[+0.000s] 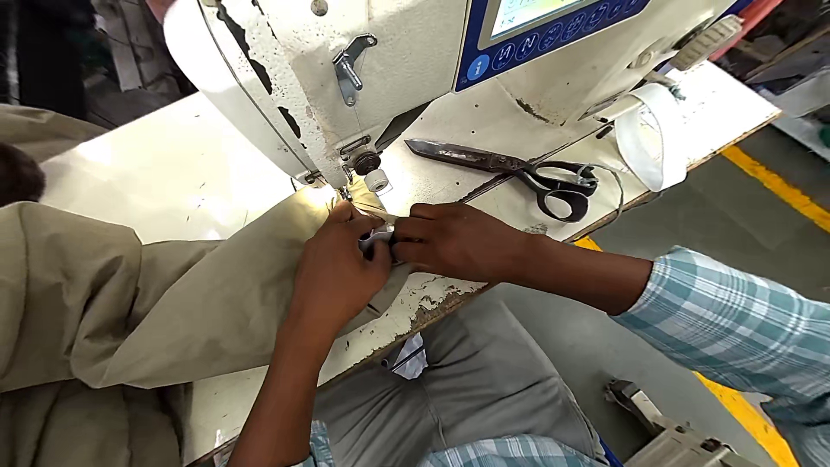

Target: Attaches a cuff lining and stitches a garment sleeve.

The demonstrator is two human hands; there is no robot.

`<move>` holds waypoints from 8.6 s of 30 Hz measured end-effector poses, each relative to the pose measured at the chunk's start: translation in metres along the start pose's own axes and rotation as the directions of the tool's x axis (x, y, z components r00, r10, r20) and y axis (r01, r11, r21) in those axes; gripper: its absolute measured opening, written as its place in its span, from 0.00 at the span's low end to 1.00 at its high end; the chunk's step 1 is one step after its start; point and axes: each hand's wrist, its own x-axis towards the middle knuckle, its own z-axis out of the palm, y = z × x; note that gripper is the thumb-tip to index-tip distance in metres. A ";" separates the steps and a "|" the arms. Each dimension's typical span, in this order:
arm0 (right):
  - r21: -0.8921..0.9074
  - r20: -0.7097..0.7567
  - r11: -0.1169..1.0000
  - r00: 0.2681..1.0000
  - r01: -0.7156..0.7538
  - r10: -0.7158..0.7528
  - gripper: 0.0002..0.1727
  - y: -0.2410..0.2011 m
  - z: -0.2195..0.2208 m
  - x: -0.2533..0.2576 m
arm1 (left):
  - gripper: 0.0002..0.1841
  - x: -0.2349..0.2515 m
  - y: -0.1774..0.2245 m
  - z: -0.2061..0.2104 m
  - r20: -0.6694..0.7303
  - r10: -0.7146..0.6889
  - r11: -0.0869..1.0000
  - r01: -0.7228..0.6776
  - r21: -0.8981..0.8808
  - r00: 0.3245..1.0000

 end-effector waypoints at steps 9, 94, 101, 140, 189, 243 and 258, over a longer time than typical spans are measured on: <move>0.065 0.023 0.994 0.996 -0.085 0.083 0.11 -0.004 0.007 -0.004 | 0.09 -0.002 0.014 -0.011 0.065 0.200 0.944 -0.211 0.255 0.978; 0.320 0.144 0.557 0.620 -0.767 0.771 0.18 0.050 0.008 0.077 | 0.15 -0.021 -0.010 0.008 -0.064 0.301 0.925 -0.275 0.263 0.951; 0.434 0.074 0.610 0.701 -0.663 0.709 0.18 0.015 -0.006 0.037 | 0.18 -0.022 -0.014 0.011 -0.070 0.299 0.926 -0.271 0.263 0.952; 0.245 0.797 0.294 0.365 -0.924 0.482 0.15 0.033 -0.061 0.073 | 0.18 -0.020 -0.014 0.013 -0.057 0.264 0.941 -0.244 0.233 0.963; 0.317 0.352 0.646 0.719 -0.694 0.600 0.09 0.009 -0.033 0.047 | 0.17 -0.024 -0.009 0.019 -0.153 0.235 0.954 -0.198 0.225 0.960; -0.167 0.035 0.858 0.867 -0.486 0.497 0.15 0.002 0.022 0.053 | 0.19 -0.015 -0.028 0.000 -0.002 0.333 0.921 -0.325 0.216 0.943; -0.057 -0.026 0.865 0.867 -0.498 0.498 0.11 0.011 0.023 0.061 | 0.20 -0.003 -0.041 -0.005 -0.022 0.380 0.902 -0.366 0.231 0.925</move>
